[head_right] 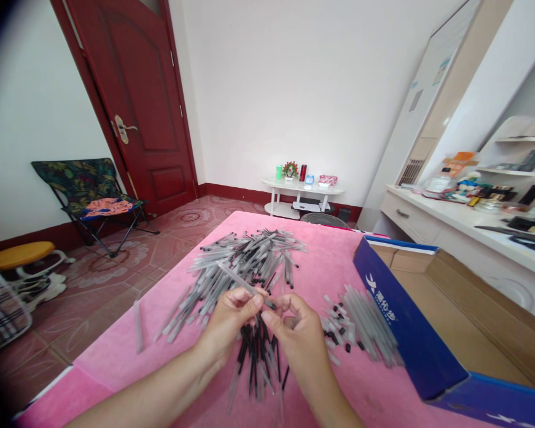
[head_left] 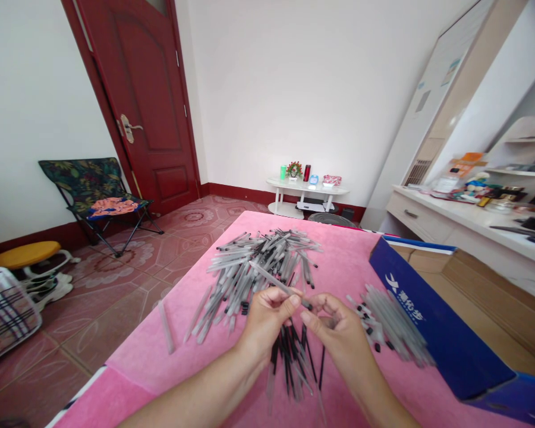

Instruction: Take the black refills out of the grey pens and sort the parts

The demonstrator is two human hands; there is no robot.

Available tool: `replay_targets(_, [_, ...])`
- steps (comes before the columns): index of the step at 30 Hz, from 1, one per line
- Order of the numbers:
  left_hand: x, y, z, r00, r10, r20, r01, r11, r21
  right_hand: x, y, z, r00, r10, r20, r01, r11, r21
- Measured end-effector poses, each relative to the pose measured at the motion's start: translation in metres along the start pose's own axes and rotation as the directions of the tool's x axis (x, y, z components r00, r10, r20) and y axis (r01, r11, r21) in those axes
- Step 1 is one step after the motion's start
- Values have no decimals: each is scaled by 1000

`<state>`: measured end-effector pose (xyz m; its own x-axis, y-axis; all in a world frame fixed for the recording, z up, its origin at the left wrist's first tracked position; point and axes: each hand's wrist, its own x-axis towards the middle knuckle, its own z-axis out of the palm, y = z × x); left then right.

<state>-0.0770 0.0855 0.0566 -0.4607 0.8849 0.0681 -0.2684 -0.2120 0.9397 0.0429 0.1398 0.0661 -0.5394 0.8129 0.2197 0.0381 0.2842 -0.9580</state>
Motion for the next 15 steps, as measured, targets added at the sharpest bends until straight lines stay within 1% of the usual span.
replay_targets(4, [0,1,0,1000,-2,8,2,1000,29,-1,2,-1,999,17,48,-15,999,-39])
replay_targets(8, [0,0,-1,1000,-3,17,2,1000,28,0,2,-2,1000,-1,15,2,998,-66])
replay_targets(13, [1,-1,-2,1000,-7,-8,7,999,45,1,5,-1,998,28,60,-26,999,-32])
replay_targets(15, [1,-2,-1,1000,-14,-9,14,999,51,1,5,-1,998,26,58,-23,999,-48])
